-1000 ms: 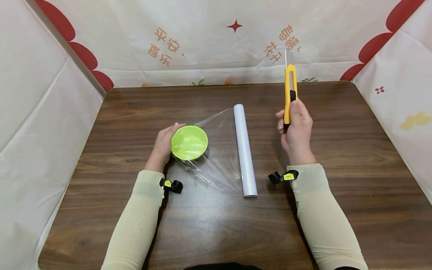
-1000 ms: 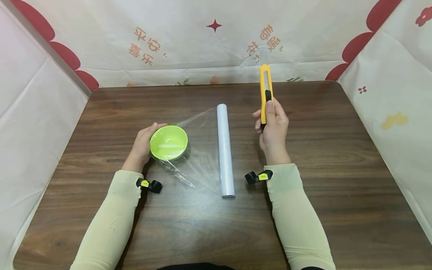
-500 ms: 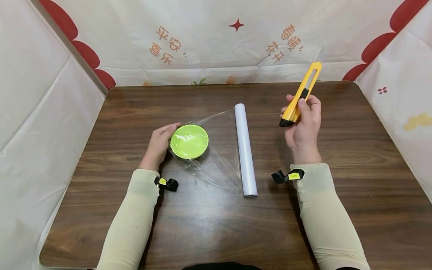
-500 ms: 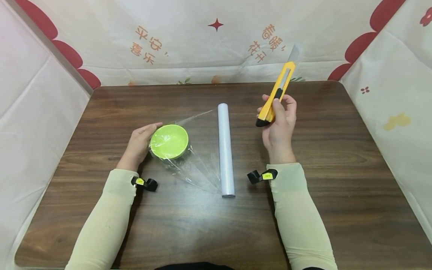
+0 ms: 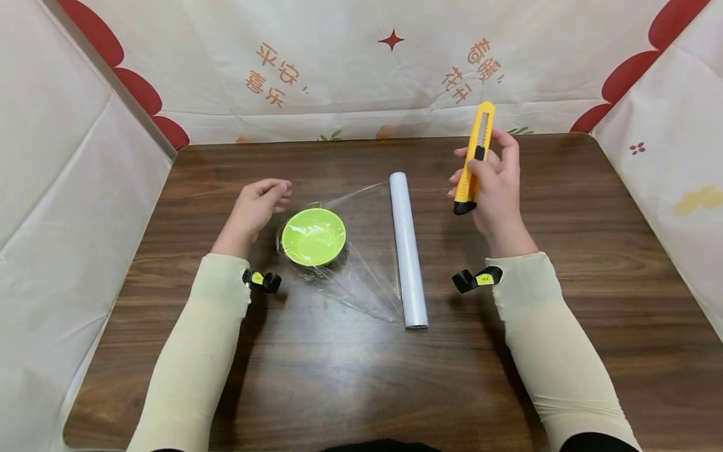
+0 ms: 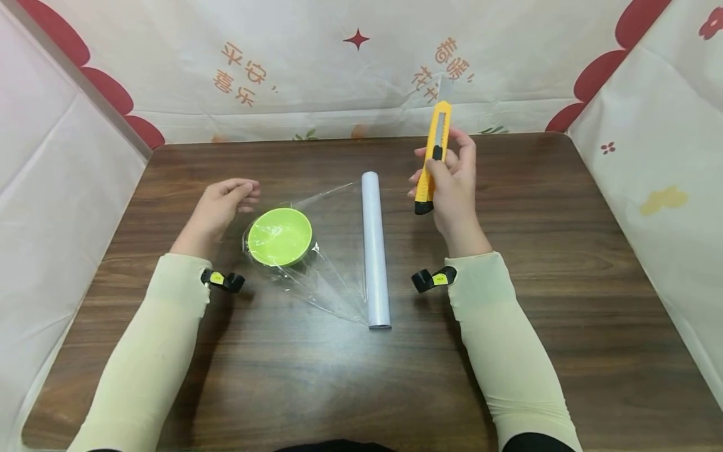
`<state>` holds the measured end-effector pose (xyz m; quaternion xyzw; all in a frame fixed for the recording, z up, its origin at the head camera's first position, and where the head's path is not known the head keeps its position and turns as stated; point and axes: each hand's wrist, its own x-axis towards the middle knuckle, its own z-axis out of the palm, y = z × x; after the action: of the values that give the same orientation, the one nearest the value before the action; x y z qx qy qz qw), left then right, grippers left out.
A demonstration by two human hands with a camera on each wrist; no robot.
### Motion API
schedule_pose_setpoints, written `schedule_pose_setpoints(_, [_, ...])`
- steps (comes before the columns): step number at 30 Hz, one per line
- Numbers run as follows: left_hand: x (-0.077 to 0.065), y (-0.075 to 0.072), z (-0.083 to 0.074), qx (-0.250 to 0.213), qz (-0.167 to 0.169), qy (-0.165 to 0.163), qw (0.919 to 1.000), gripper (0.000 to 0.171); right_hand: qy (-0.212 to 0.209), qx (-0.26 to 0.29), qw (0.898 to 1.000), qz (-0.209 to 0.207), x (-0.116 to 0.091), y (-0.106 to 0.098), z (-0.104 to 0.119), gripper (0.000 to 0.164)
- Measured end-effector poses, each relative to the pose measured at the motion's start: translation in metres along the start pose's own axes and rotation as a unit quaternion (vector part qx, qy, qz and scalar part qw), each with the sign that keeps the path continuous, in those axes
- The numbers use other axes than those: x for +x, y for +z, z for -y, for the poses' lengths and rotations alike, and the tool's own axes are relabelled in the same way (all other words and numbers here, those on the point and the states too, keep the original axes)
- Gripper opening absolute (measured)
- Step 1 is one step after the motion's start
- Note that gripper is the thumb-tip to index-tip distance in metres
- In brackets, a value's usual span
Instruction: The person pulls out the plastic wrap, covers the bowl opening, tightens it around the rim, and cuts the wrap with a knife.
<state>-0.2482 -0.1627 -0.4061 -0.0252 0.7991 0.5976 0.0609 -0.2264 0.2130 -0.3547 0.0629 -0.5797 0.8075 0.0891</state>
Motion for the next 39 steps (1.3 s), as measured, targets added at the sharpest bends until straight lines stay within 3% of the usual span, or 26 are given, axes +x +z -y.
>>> schedule_pose_setpoints(3, [0.009, -0.001, -0.024, 0.089, 0.049, -0.01, 0.9948, 0.042, 0.024, -0.066, 0.997, 0.011, 0.008, 0.005, 0.001, 0.048])
schedule_pose_setpoints(7, [0.021, 0.006, -0.054, 0.196, 0.115, -0.005, 0.974, 0.046, 0.06, -0.194, 0.979, 0.022, 0.018, 0.013, 0.001, 0.048])
schedule_pose_setpoints(10, [0.031, 0.016, -0.073, 0.26, 0.15, 0.004, 0.954, 0.046, 0.091, -0.299, 0.949, 0.039, 0.025, 0.02, 0.0, 0.049])
schedule_pose_setpoints(15, [0.05, 0.039, -0.099, 0.347, 0.207, 0.018, 0.9147, 0.046, 0.126, -0.435, 0.887, 0.096, 0.033, 0.029, -0.003, 0.052])
schedule_pose_setpoints(17, [0.058, 0.051, -0.106, 0.364, 0.226, 0.021, 0.9033, 0.044, 0.126, -0.475, 0.863, 0.119, 0.035, 0.033, -0.005, 0.052])
schedule_pose_setpoints(20, [0.068, 0.07, -0.109, 0.347, 0.256, 0.005, 0.9024, 0.042, 0.126, -0.522, 0.83, 0.148, 0.035, 0.036, -0.009, 0.054])
schedule_pose_setpoints(22, [0.075, 0.081, -0.106, 0.331, 0.272, -0.014, 0.9034, 0.038, 0.128, -0.539, 0.816, 0.164, 0.033, 0.037, -0.012, 0.054])
schedule_pose_setpoints(27, [0.086, 0.101, -0.093, 0.339, 0.276, -0.037, 0.8986, 0.035, 0.143, -0.555, 0.795, 0.198, 0.031, 0.039, -0.02, 0.052])
schedule_pose_setpoints(30, [0.089, 0.109, -0.087, 0.335, 0.279, -0.053, 0.8984, 0.035, 0.151, -0.57, 0.778, 0.217, 0.032, 0.041, -0.022, 0.051])
schedule_pose_setpoints(35, [0.092, 0.119, -0.085, 0.317, 0.288, -0.076, 0.9006, 0.037, 0.166, -0.597, 0.748, 0.239, 0.032, 0.043, -0.022, 0.05])
schedule_pose_setpoints(39, [0.094, 0.124, -0.086, 0.322, 0.29, -0.081, 0.8975, 0.036, 0.165, -0.611, 0.733, 0.248, 0.033, 0.046, -0.019, 0.049])
